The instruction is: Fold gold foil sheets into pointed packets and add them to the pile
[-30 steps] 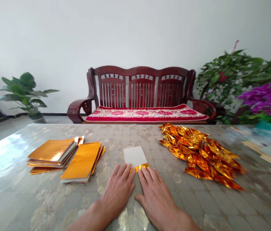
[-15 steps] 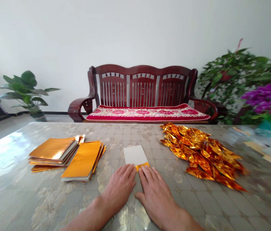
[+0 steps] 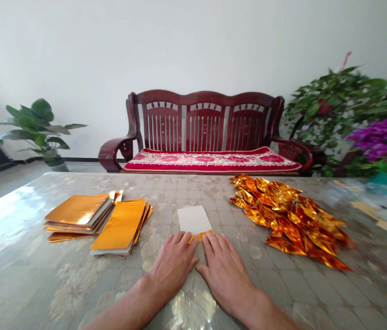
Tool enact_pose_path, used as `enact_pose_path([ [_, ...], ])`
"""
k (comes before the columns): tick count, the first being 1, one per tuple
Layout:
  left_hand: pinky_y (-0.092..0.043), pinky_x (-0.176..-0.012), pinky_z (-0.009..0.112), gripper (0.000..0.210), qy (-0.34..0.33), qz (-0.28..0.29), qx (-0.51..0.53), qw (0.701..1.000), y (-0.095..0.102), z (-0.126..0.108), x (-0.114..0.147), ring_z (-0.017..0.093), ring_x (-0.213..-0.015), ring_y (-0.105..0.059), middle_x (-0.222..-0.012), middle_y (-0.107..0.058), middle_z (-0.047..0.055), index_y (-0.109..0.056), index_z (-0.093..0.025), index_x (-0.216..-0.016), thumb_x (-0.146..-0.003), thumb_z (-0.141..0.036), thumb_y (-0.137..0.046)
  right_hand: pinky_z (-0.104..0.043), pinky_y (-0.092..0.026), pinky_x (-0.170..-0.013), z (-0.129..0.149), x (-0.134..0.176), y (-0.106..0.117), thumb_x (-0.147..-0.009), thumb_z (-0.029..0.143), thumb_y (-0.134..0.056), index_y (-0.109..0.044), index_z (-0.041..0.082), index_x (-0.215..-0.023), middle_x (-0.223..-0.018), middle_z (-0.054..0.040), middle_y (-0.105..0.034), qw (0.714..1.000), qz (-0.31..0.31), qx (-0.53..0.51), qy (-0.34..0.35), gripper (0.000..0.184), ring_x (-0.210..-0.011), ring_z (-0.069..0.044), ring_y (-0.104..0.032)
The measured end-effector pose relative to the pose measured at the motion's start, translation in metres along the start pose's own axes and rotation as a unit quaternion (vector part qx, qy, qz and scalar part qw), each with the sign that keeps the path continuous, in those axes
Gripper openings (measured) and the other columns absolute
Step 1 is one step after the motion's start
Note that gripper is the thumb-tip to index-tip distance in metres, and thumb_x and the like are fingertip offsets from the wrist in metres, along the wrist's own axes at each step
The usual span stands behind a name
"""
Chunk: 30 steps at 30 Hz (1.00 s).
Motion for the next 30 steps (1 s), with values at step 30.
enact_pose_path([
  [30, -0.051, -0.083, 0.042, 0.023, 0.006, 0.002, -0.020, 1.000, -0.011, -0.031, 0.012, 0.026, -0.093, -0.055, -0.100, -0.059, 0.007, -0.059, -0.018, -0.112, -0.092, -0.029, -0.059, -0.038, -0.041, -0.088, -0.062, -0.026, 0.009, -0.093, 0.032, -0.056, -0.065, 0.021, -0.104, -0.106, -0.0075, -0.063, 0.984, -0.024, -0.072, -0.160, 0.019, -0.103, -0.026, -0.054],
])
Point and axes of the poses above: each hand's wrist, its own x-axis away from the middle knuckle, its own y-axis out of the back of the hand, z = x × y, the point moved 9 cm from there along -x, towards the middle knuckle
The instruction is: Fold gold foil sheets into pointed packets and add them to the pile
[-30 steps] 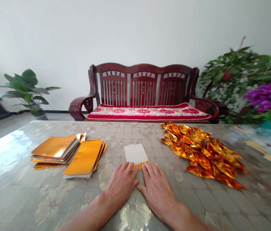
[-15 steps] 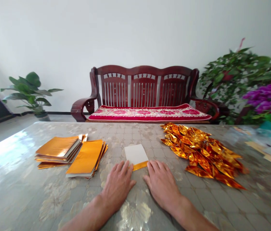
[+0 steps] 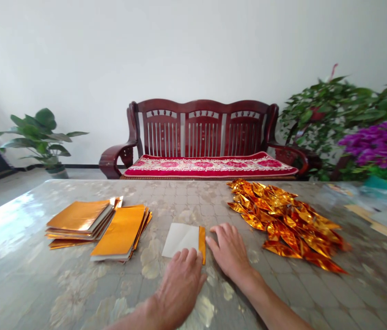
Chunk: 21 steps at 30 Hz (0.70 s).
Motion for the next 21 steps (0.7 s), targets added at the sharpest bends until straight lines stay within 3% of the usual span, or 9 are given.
enact_pose_path([
  [5, -0.051, -0.082, 0.038, 0.014, -0.027, 0.005, 0.047, 0.999, 0.004, -0.007, 0.000, 0.024, -0.092, -0.058, -0.097, -0.062, 0.006, -0.063, -0.020, -0.104, -0.095, -0.021, -0.051, -0.037, -0.040, -0.089, 0.014, 0.002, -0.005, -0.089, 0.028, -0.059, -0.065, 0.023, -0.104, -0.107, -0.0050, -0.062, 0.999, 0.010, -0.030, 0.021, 0.016, -0.103, -0.024, -0.053],
  [9, -0.051, -0.079, 0.027, 0.027, 0.012, -0.012, 0.147, 0.989, 0.009, 0.016, -0.009, 0.017, -0.085, -0.061, -0.089, -0.062, 0.003, -0.067, -0.021, -0.087, -0.100, -0.021, -0.042, -0.036, -0.040, -0.088, 0.019, 0.004, -0.007, -0.088, 0.026, -0.060, -0.064, 0.024, -0.104, -0.107, -0.0039, -0.061, 0.998, 0.014, -0.040, 0.035, 0.017, -0.102, -0.023, -0.052],
  [13, -0.048, -0.095, 0.032, 0.029, 0.087, -0.124, 0.180, 0.972, 0.024, 0.057, -0.022, 0.019, -0.107, -0.059, -0.113, -0.062, 0.006, -0.060, -0.022, -0.121, -0.095, -0.018, -0.048, -0.034, -0.040, -0.087, 0.025, 0.007, -0.007, -0.089, 0.025, -0.062, -0.066, 0.026, -0.104, -0.107, -0.0024, -0.061, 0.994, 0.024, -0.072, 0.073, 0.015, -0.103, -0.022, -0.051],
  [17, -0.045, -0.098, 0.035, 0.041, 0.140, -0.069, 0.133, 0.979, 0.012, 0.075, -0.029, 0.023, -0.115, -0.056, -0.122, -0.061, 0.008, -0.053, -0.021, -0.131, -0.091, -0.025, -0.056, -0.032, -0.039, -0.089, 0.033, 0.009, -0.011, -0.089, 0.022, -0.064, -0.067, 0.027, -0.102, -0.104, -0.0009, -0.062, 0.985, 0.048, -0.114, 0.121, 0.015, -0.103, -0.021, -0.051],
  [21, -0.046, -0.088, 0.029, 0.046, 0.155, -0.013, 0.156, 0.975, 0.004, 0.078, -0.027, 0.022, -0.106, -0.061, -0.120, -0.061, 0.007, -0.052, -0.024, -0.133, -0.087, -0.027, -0.058, -0.031, -0.040, -0.087, 0.035, 0.009, -0.015, -0.088, 0.020, -0.066, -0.068, 0.024, -0.098, -0.100, -0.0019, -0.063, 0.979, 0.063, -0.131, 0.140, 0.012, -0.101, -0.021, -0.052],
])
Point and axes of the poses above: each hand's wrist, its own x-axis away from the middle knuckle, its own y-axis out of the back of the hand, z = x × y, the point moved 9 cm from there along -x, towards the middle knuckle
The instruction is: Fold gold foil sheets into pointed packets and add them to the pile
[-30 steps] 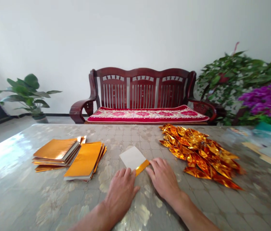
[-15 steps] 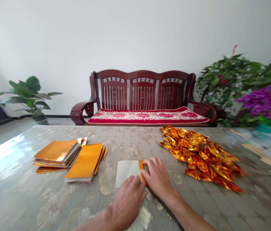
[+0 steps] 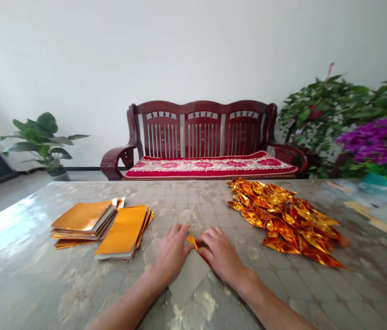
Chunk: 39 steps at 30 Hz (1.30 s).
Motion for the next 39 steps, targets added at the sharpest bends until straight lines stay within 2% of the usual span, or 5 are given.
enact_pose_path([
  [11, -0.039, -0.059, 0.023, 0.013, 0.044, -0.074, 0.289, 0.954, -0.002, 0.024, -0.009, 0.014, -0.063, -0.056, -0.068, -0.065, -0.002, -0.069, -0.018, -0.079, -0.080, -0.026, -0.059, -0.030, -0.042, -0.078, -0.006, 0.004, 0.013, -0.086, 0.019, -0.068, -0.069, 0.023, -0.084, -0.086, -0.0007, -0.065, 0.996, -0.063, -0.064, -0.021, 0.005, -0.089, -0.019, -0.056],
  [17, -0.047, -0.077, 0.026, 0.012, -0.152, -0.290, 0.293, 0.898, 0.056, -0.004, 0.021, 0.015, -0.081, -0.061, -0.082, -0.067, 0.001, -0.069, -0.020, -0.080, -0.087, -0.018, -0.060, -0.032, -0.040, -0.077, 0.018, 0.031, 0.078, -0.090, 0.013, -0.062, -0.073, 0.028, -0.096, -0.084, -0.0014, -0.070, 0.943, -0.306, 0.016, 0.133, 0.020, -0.083, -0.018, -0.055],
  [20, -0.048, -0.075, 0.025, 0.014, -0.221, -0.349, 0.212, 0.886, 0.070, -0.015, 0.037, 0.014, -0.081, -0.061, -0.084, -0.066, 0.002, -0.071, -0.023, -0.086, -0.089, -0.015, -0.060, -0.034, -0.038, -0.079, 0.038, 0.046, 0.092, -0.088, 0.011, -0.065, -0.073, 0.031, -0.103, -0.089, -0.0004, -0.073, 0.914, -0.337, 0.097, 0.206, 0.026, -0.088, -0.019, -0.055],
  [31, -0.044, -0.072, 0.027, 0.021, -0.194, -0.103, -0.058, 0.974, 0.013, -0.020, 0.013, 0.018, -0.082, -0.060, -0.084, -0.068, 0.002, -0.071, -0.025, -0.089, -0.097, -0.030, -0.052, -0.032, -0.035, -0.072, -0.005, 0.015, 0.030, -0.089, 0.021, -0.068, -0.073, 0.026, -0.085, -0.079, 0.0004, -0.068, 0.982, -0.119, 0.113, 0.089, 0.008, -0.081, -0.018, -0.053],
  [39, -0.043, -0.077, 0.023, 0.023, -0.125, -0.031, 0.034, 0.991, 0.005, -0.006, 0.005, 0.016, -0.087, -0.062, -0.087, -0.069, 0.001, -0.072, -0.025, -0.086, -0.097, -0.030, -0.052, -0.031, -0.039, -0.077, -0.019, 0.012, 0.020, -0.093, 0.027, -0.061, -0.073, 0.028, -0.092, -0.087, -0.0004, -0.068, 0.996, -0.034, 0.079, 0.025, 0.012, -0.087, -0.018, -0.056],
])
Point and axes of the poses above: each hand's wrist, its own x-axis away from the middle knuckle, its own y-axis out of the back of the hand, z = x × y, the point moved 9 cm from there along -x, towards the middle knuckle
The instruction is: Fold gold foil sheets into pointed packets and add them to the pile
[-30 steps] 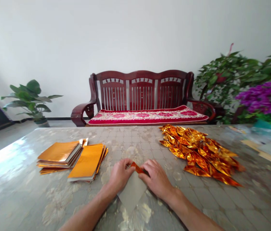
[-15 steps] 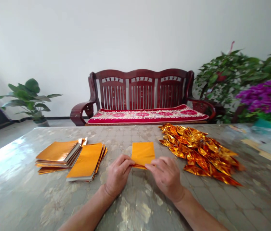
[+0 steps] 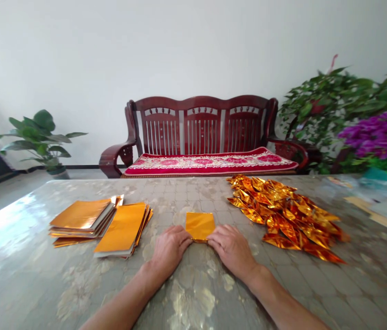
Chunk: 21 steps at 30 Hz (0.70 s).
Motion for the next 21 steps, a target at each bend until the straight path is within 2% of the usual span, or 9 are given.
enact_pose_path([
  [6, -0.040, -0.073, 0.023, 0.022, 0.117, 0.012, 0.041, 0.992, -0.001, 0.019, -0.007, 0.016, -0.084, -0.065, -0.085, -0.072, 0.001, -0.072, -0.024, -0.079, -0.092, -0.031, -0.056, -0.029, -0.042, -0.078, -0.014, -0.008, -0.005, -0.096, 0.027, -0.055, -0.074, 0.027, -0.096, -0.089, -0.0010, -0.071, 0.997, 0.018, -0.039, -0.068, 0.019, -0.090, -0.018, -0.060],
  [13, -0.032, -0.061, 0.023, 0.025, 0.170, 0.004, 0.029, 0.985, 0.001, 0.024, -0.009, 0.016, -0.074, -0.062, -0.078, -0.070, 0.001, -0.072, -0.021, -0.075, -0.088, -0.035, -0.056, -0.029, -0.041, -0.078, -0.020, -0.010, -0.004, -0.090, 0.021, -0.056, -0.071, 0.026, -0.097, -0.094, -0.0016, -0.073, 0.991, 0.008, -0.052, -0.121, 0.017, -0.091, -0.019, -0.063],
  [21, -0.029, -0.060, 0.025, 0.031, 0.170, 0.010, 0.019, 0.985, 0.003, 0.023, -0.011, 0.016, -0.068, -0.057, -0.066, -0.063, 0.000, -0.066, -0.019, -0.061, -0.085, -0.036, -0.058, -0.028, -0.040, -0.078, -0.022, -0.012, -0.008, -0.087, 0.020, -0.056, -0.070, 0.025, -0.088, -0.092, 0.0004, -0.073, 0.989, 0.011, -0.078, -0.123, 0.016, -0.091, -0.018, -0.061],
])
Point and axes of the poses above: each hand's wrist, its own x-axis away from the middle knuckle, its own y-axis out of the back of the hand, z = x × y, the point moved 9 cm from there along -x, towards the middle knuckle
